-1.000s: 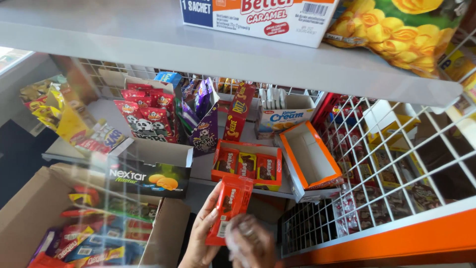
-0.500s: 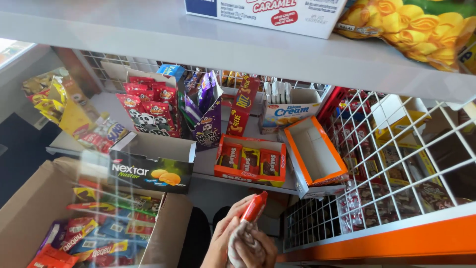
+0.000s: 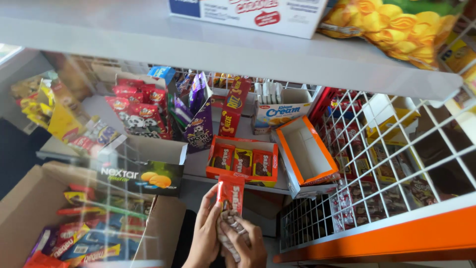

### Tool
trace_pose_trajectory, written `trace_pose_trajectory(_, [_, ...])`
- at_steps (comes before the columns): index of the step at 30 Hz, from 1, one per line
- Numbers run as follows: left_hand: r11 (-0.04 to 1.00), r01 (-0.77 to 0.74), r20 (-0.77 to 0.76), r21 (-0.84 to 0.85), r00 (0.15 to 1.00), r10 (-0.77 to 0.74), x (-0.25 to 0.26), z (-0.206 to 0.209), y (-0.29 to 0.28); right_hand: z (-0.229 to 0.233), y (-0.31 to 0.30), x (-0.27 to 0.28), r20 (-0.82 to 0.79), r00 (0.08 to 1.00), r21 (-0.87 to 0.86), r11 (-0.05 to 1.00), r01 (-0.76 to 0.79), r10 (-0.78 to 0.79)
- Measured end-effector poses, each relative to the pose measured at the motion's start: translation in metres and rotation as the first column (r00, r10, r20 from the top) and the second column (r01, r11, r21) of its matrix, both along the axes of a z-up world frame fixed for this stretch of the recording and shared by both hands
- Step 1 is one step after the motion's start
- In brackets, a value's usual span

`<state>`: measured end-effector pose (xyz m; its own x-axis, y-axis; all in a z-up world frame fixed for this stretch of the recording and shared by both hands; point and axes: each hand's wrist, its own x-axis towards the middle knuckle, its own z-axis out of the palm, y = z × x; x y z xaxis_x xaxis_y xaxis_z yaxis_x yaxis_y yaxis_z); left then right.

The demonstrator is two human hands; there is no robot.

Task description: Wiping snack packages with a cloth and organizing them into a cardboard box.

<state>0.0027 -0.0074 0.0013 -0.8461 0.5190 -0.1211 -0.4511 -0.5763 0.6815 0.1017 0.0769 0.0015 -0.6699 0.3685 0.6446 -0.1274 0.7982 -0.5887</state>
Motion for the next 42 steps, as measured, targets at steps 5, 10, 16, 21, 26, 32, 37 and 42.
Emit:
trace_pose_trajectory(5, [0.975, 0.069, -0.104, -0.209, 0.990, -0.092, 0.008, 0.003, 0.021, 0.015, 0.039, -0.004, 0.022, 0.992, -0.351, 0.928, 0.125, -0.126])
trace_pose_trajectory(10, [0.950, 0.153, -0.234, -0.273, 0.947, -0.220, -0.022, 0.022, 0.057, -0.014, 0.094, 0.005, -0.020, 0.973, -0.299, 0.930, 0.212, -0.228])
trace_pose_trajectory(16, [0.559, -0.689, -0.883, -0.461, 0.417, -0.214, -0.173, -0.064, 0.100, -0.002, 0.096, -0.015, 0.136, 0.988, -0.343, 0.932, 0.120, -0.077])
trace_pose_trajectory(21, [0.223, -0.578, -0.602, -0.785, 0.625, -0.498, -0.194, -0.056, 0.110, -0.001, 0.089, -0.035, 0.209, 0.977, -0.308, 0.945, 0.108, -0.044])
trace_pose_trajectory(26, [0.127, -0.627, -0.580, -0.769, 0.600, -0.552, -0.184, -0.065, 0.112, -0.006, 0.090, -0.038, 0.343, 0.939, -0.361, 0.921, 0.145, -0.014])
trace_pose_trajectory(32, [-0.109, -0.785, -0.503, -0.609, 0.489, -0.713, -0.166, -0.089, 0.131, -0.026, 0.077, -0.038, 0.316, 0.948, -0.401, 0.910, 0.101, 0.034])
trace_pose_trajectory(37, [-0.312, -0.754, -0.235, -0.578, 0.520, -0.821, -0.173, -0.075, 0.148, -0.014, 0.075, -0.049, 0.415, 0.910, -0.352, 0.925, 0.146, 0.014])
trace_pose_trajectory(42, [-0.220, -0.649, -0.152, -0.729, 0.466, -0.872, -0.228, -0.127, 0.161, -0.019, 0.076, -0.062, 0.301, 0.952, -0.176, 0.977, 0.121, -0.063])
